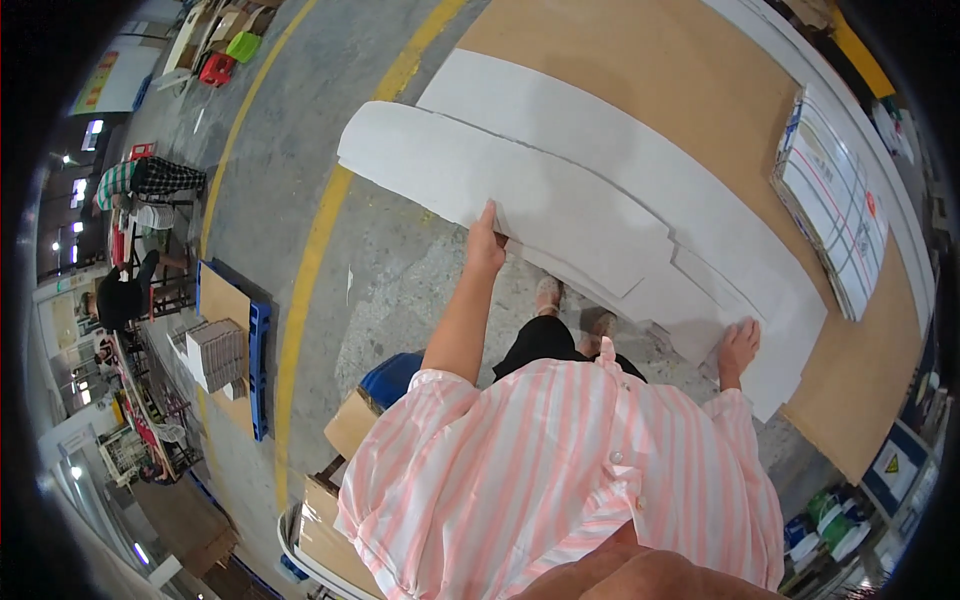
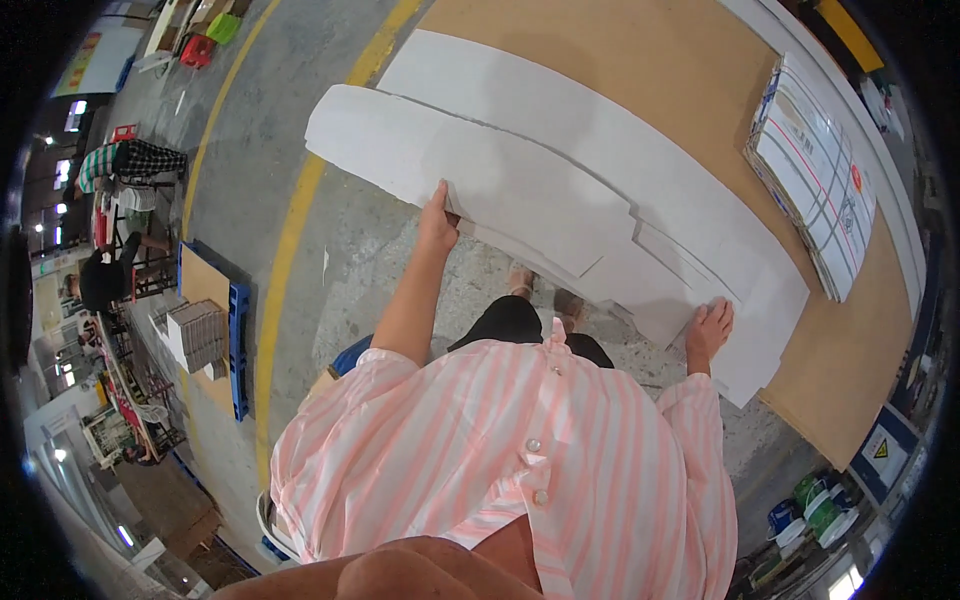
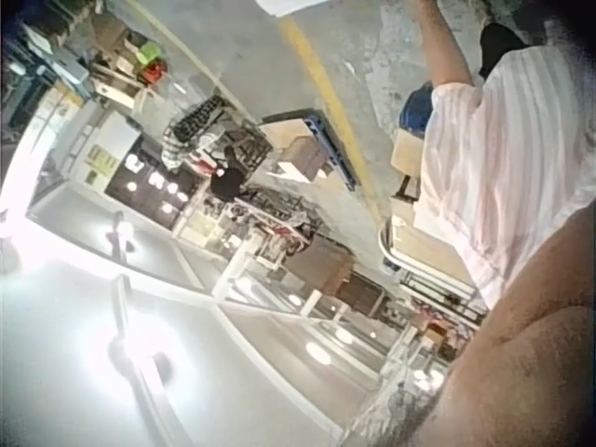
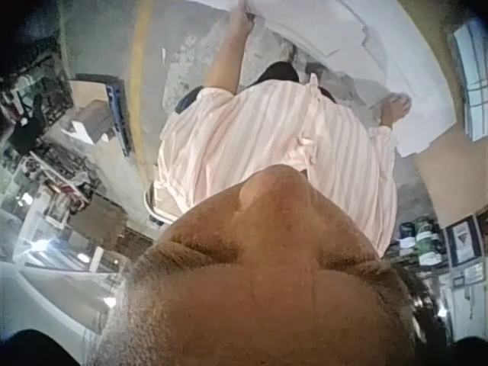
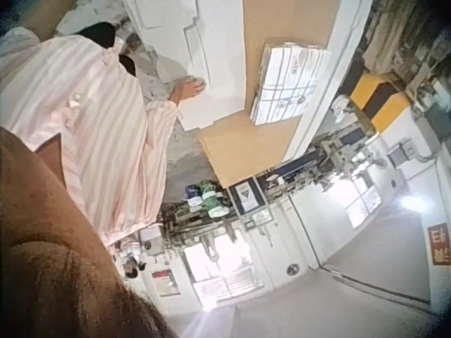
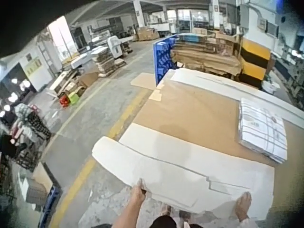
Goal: Folding and organizing large pre-cut cardboard or paper sheets on a work table in a warehouse environment.
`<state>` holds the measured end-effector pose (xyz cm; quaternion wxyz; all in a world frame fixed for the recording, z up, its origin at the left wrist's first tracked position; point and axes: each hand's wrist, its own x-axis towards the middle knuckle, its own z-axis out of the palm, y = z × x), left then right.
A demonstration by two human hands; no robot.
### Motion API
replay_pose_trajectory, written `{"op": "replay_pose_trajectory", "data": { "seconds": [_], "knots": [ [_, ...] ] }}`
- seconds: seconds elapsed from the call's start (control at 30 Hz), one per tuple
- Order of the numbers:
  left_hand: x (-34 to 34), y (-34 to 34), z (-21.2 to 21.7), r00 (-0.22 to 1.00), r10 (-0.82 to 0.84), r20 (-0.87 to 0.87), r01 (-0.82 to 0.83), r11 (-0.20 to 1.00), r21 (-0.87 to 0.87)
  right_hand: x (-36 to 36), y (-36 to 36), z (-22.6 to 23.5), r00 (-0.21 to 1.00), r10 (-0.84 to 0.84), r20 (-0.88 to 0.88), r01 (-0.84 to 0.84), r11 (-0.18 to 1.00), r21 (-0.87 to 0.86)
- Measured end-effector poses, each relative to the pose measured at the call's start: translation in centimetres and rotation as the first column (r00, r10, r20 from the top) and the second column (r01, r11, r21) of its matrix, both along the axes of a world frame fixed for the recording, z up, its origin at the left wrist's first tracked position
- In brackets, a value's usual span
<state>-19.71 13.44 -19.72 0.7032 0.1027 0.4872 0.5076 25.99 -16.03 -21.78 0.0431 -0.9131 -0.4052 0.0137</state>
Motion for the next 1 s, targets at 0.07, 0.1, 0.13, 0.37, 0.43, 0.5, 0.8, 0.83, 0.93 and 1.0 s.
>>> {"op": "replay_pose_trajectory", "data": {
  "seconds": [0.07, 0.1, 0.13, 0.37, 0.43, 0.5, 0.8, 0.83, 0.93, 1.0],
  "knots": [
    [0.1, 0.1, -0.1, 0.998, 0.039, 0.046, -0.035, 0.997, -0.074, -0.2, 0.3, 0.3, 0.999, -0.018, -0.038, 0.018, 1.000, -0.010],
    [0.1, 0.0, -0.2, 0.998, 0.045, 0.046, -0.041, 0.996, -0.076, -0.2, 0.5, 0.5, 0.999, -0.012, -0.038, 0.012, 1.000, -0.013],
    [0.2, 0.0, 0.0, 0.995, 0.054, 0.088, -0.045, 0.994, -0.097, -0.2, 0.5, 0.5, 0.999, -0.017, -0.038, 0.016, 1.000, -0.013],
    [0.5, 0.2, 1.8, 0.732, -0.033, -0.680, 0.180, 0.973, 0.146, 0.2, 0.2, 0.3, 1.000, -0.003, -0.010, 0.003, 1.000, 0.012],
    [-0.1, 0.6, 1.1, 0.742, -0.050, -0.668, 0.200, 0.968, 0.150, 0.2, 0.3, 0.2, 1.000, 0.014, 0.001, -0.014, 1.000, 0.027],
    [-1.3, 1.0, -0.7, 0.759, -0.078, -0.646, 0.235, 0.959, 0.160, 0.0, 0.6, 0.3, 0.999, 0.037, 0.010, -0.038, 0.998, 0.046],
    [2.1, 4.6, 4.3, 0.903, -0.263, -0.339, 0.300, 0.952, 0.061, -0.1, -0.1, 0.4, 0.999, -0.019, -0.036, 0.020, 1.000, 0.022],
    [1.5, 4.9, 4.0, 0.903, -0.258, -0.344, 0.296, 0.953, 0.062, -0.3, 0.2, 0.6, 0.999, -0.013, -0.040, 0.014, 1.000, 0.024],
    [0.4, 5.8, 2.8, 0.953, -0.300, -0.047, 0.302, 0.953, 0.025, -0.3, 0.4, 0.6, 0.999, -0.011, -0.034, 0.012, 0.999, 0.031],
    [1.1, 5.8, 2.9, 0.954, -0.288, -0.086, 0.287, 0.958, -0.027, 0.0, 0.0, 0.4, 0.999, -0.025, -0.019, 0.026, 0.999, 0.027]
  ]
}}
